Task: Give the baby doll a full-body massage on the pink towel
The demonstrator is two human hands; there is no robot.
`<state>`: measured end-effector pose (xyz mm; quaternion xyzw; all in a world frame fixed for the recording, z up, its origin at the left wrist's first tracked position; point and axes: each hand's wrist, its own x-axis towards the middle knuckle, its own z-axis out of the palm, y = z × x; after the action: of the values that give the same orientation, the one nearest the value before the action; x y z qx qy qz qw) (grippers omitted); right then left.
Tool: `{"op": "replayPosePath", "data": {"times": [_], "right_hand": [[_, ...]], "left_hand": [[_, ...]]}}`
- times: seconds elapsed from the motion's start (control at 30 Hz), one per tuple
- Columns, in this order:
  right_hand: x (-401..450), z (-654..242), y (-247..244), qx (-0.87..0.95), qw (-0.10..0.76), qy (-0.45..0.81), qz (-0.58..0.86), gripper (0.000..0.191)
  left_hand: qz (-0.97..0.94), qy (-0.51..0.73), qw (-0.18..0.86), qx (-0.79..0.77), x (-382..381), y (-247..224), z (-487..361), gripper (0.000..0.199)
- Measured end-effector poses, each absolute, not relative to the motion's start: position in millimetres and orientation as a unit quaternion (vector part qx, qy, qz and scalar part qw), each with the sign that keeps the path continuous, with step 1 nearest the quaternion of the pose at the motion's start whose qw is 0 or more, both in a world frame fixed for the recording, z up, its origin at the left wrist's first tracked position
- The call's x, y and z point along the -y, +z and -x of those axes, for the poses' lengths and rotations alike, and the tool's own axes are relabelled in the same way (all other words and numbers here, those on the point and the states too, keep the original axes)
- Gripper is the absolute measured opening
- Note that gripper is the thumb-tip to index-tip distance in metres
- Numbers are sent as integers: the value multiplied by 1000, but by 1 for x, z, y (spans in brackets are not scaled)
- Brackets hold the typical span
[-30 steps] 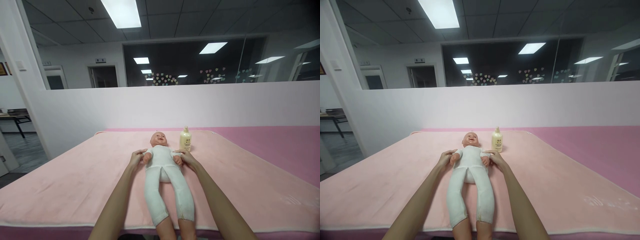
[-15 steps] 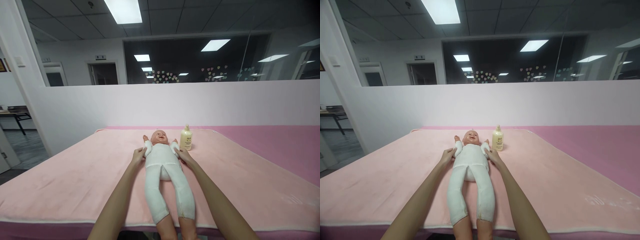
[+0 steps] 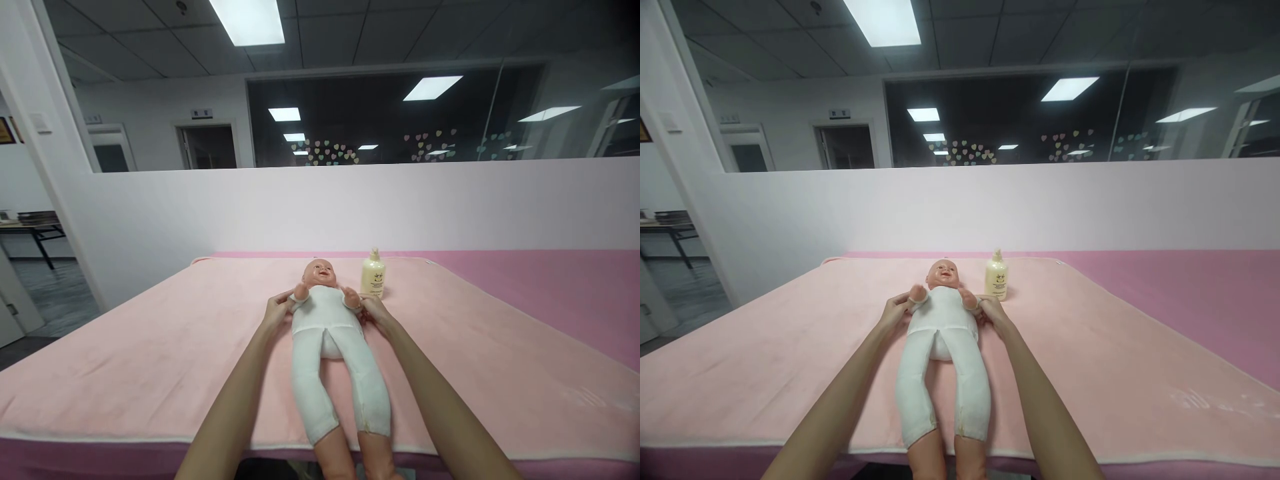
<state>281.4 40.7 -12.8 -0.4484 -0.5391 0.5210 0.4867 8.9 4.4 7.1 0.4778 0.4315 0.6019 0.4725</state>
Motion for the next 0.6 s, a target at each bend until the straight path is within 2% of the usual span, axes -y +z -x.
{"op": "replayPosePath", "data": {"times": [0.13, 0.33, 0.5, 0.6], "right_hand": [[-42, -274, -14, 551, 480, 490, 475, 13], [-40, -267, -13, 571, 499, 418, 500, 23], [-39, -275, -15, 577, 484, 459, 472, 25], [-41, -283, -18, 576, 473, 503, 439, 20]], "left_hand": [[-475, 603, 457, -449, -5, 8, -10, 48], [-476, 608, 433, -466, -14, 0, -5, 47], [-459, 600, 483, -442, -9, 4, -7, 39], [-472, 588, 510, -415, -8, 6, -4, 37]]}}
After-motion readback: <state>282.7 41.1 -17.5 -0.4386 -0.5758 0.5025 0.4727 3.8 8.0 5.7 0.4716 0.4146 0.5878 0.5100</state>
